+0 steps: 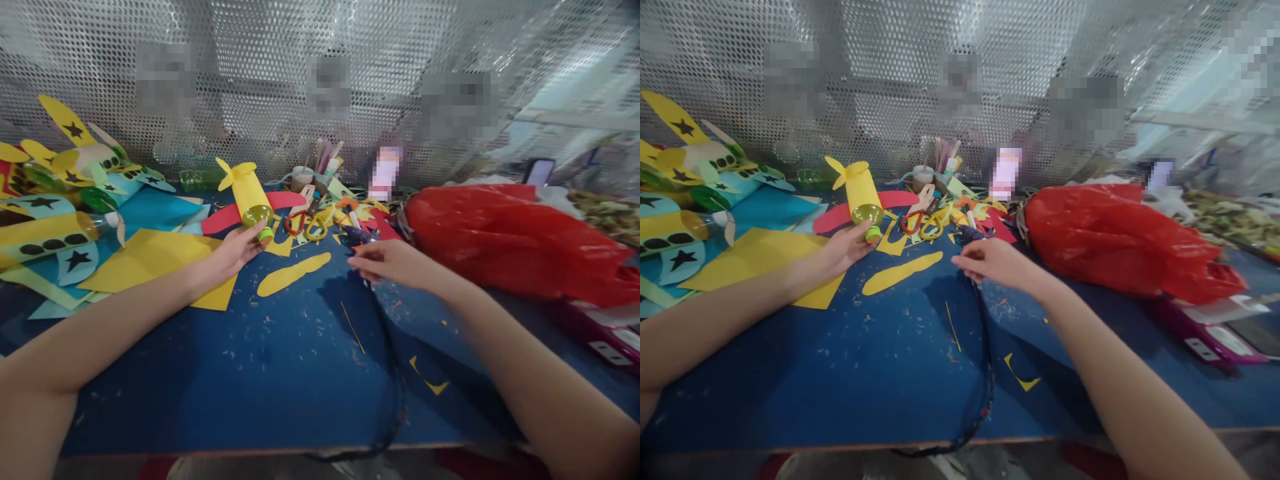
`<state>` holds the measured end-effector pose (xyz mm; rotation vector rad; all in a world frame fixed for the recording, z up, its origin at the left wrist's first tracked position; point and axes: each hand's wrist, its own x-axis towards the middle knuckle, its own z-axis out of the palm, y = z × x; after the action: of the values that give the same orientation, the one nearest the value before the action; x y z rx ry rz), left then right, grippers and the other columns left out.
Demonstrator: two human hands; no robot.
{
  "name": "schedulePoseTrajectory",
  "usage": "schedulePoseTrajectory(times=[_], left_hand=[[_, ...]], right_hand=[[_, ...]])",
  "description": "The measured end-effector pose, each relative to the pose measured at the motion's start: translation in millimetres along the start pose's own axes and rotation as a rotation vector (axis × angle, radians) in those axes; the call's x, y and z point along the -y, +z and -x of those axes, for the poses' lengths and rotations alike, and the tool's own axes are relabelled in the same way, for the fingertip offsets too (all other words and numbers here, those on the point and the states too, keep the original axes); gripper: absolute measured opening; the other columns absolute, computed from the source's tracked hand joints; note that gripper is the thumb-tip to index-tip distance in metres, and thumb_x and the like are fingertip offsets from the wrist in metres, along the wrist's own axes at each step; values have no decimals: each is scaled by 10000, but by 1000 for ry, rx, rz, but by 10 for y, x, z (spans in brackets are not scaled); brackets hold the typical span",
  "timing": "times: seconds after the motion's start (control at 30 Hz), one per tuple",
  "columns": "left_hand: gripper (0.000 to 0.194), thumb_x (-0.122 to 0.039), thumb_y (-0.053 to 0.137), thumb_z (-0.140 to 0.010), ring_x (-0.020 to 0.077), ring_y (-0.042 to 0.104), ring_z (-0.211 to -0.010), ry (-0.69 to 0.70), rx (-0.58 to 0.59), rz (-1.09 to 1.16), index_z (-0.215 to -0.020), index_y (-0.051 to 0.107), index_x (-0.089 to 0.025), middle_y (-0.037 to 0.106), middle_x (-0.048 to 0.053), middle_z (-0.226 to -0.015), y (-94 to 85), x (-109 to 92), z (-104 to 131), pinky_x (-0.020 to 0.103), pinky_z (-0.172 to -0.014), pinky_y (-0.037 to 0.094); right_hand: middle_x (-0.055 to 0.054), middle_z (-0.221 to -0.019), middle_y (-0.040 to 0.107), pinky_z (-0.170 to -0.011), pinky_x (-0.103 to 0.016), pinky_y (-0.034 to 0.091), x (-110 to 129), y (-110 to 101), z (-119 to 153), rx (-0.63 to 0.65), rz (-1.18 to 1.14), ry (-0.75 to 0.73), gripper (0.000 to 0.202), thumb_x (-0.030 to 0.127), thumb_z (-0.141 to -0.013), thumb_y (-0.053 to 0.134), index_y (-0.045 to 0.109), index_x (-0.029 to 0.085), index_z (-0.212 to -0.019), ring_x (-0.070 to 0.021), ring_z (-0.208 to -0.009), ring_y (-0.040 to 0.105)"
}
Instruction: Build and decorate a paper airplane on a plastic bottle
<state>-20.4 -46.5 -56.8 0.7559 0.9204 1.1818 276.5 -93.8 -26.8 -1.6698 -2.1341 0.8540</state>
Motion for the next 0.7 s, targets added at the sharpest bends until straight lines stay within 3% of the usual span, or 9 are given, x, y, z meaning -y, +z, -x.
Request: schedulePoseTrajectory(times=[0.03, 0.1, 0.17, 0.4, 0.57, 0.7], left_hand=[[48, -180, 692, -866, 104, 651, -701, 0, 3, 1, -874, 675, -135, 699, 38, -781, -1, 1, 1, 199, -683, 545], [40, -167, 684, -873, 93, 647, -680, -4, 17, 8, -861, 669, -132, 690, 27, -758, -4, 3, -1, 191, -683, 545], [43, -155, 668, -884, 85, 646, -668, -9, 35, 13, -853, 663, -127, 684, 18, -744, -10, 5, -11, 184, -683, 545], [82, -184, 666, -893, 93, 649, -683, -31, 30, 21, -854, 671, -113, 696, 37, -770, -31, 11, -48, 194, -673, 542], [106, -189, 655, -899, 90, 640, -663, -37, 14, 9, -818, 671, -123, 692, 28, -764, -20, -4, -32, 199, -678, 538], [140, -242, 661, -900, 105, 646, -690, -58, 42, -25, -813, 682, -134, 700, 44, -787, -16, -14, -16, 216, -710, 539]], right_hand=[[-57, -774, 715, -720, -331, 533, 48, 105, -48, -79, 34, -122, 308, 509, -819, 630, 675, 205, -849, -175, -669, 656], [-89, -1080, 720, -901, -378, 515, 124, 306, -175, -112, 128, -386, 244, 387, -825, 642, 673, 213, -993, -221, -966, 671], [-81, -1131, 711, -984, -412, 479, 171, 444, -316, -67, 199, -563, 215, 328, -846, 633, 666, 217, -1027, -234, -1083, 636], [-64, -947, 739, -814, -329, 532, 181, 458, -569, -29, 376, -673, 140, 274, -910, 576, 693, 197, -914, -192, -895, 681], [-82, -897, 725, -776, -314, 533, 241, 493, -508, -195, 489, -816, 231, 238, -959, 451, 666, 175, -901, -179, -837, 668], [-94, -840, 696, -725, -325, 525, 452, 525, -468, -329, 623, -935, 274, 227, -993, 379, 636, 161, -924, -185, -789, 634]])
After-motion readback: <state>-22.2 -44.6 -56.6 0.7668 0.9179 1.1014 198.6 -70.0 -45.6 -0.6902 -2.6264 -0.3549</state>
